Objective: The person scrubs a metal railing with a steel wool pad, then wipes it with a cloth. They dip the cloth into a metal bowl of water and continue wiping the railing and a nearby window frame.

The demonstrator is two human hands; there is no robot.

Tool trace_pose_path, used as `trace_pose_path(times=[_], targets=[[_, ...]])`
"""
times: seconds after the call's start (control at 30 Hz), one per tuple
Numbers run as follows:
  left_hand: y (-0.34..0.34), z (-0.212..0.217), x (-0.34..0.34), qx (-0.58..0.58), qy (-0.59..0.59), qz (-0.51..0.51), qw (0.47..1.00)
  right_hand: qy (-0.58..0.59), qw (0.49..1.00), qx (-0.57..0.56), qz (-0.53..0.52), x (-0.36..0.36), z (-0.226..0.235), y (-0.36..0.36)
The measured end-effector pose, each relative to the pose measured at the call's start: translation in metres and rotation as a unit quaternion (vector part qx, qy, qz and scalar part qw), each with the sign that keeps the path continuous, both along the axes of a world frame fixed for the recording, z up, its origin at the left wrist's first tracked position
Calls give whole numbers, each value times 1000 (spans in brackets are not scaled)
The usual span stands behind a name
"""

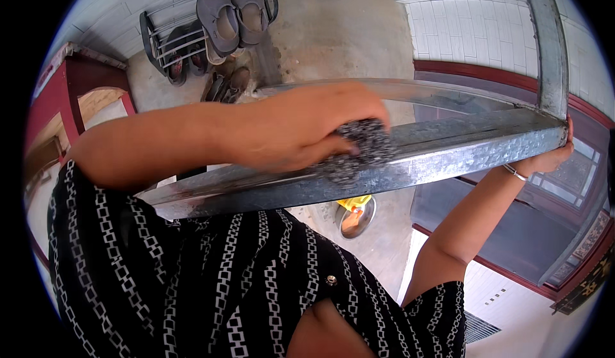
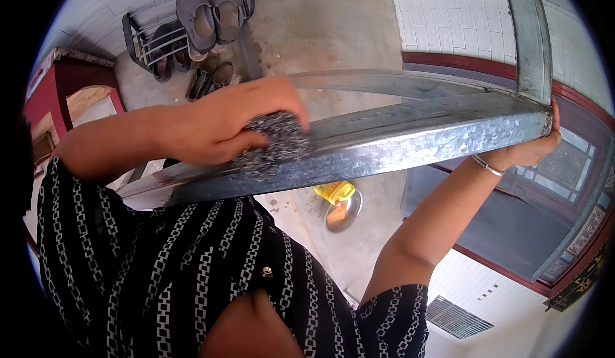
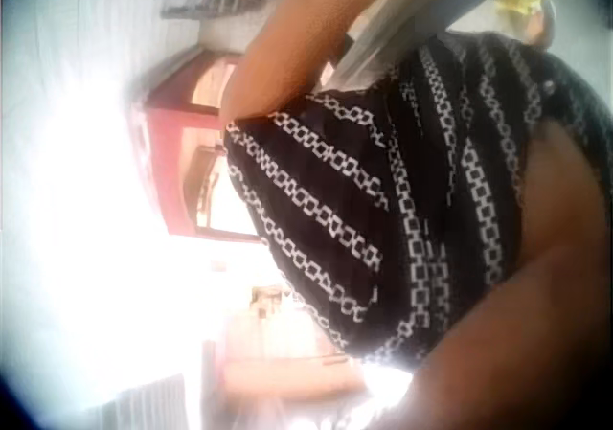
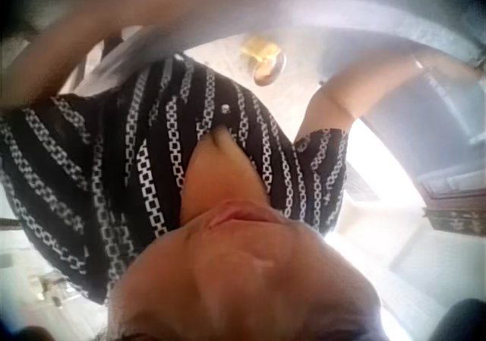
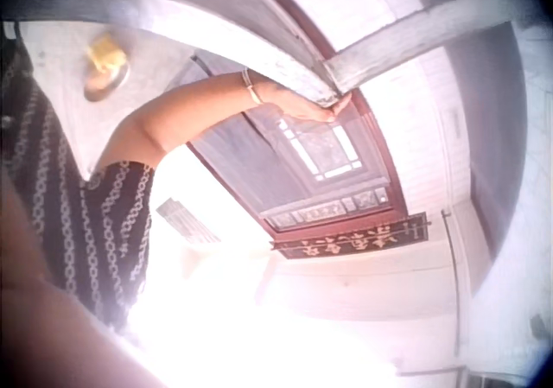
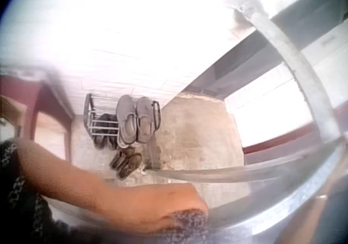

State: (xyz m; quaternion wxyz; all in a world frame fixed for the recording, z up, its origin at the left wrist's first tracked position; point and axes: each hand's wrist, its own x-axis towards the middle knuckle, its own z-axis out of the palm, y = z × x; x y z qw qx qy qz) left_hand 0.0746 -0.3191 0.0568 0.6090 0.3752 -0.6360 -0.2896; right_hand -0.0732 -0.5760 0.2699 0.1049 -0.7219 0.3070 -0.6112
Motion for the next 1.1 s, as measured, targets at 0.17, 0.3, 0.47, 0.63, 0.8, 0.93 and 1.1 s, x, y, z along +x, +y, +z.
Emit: trace_pose_path(times=[0.17,0.3,0.47,0.63,0.8,0.93,1.1], targets=[[99,-53,15,259,11,-55,964,12,998,-40,-43,0,1,5],[-26,17,-6,-67,19,36,997,-49,993,37,106,3,8,-9],[56,-30,5,108,8,-14,994,54,993,-80,-73,-5,6,-11],[198,-81,13,407,25,-6,913,233,897,-247,-283,-24,22,-23],[85,-33,-5,173,20,30,984,110,990,-92,12,-2,8,15],[125,-48,-1,208,11,45,977,470,849,-220,101,-8,-28,111],[245,-104,0,432,8,80,898,603,722,-168,293,14,-134,246]])
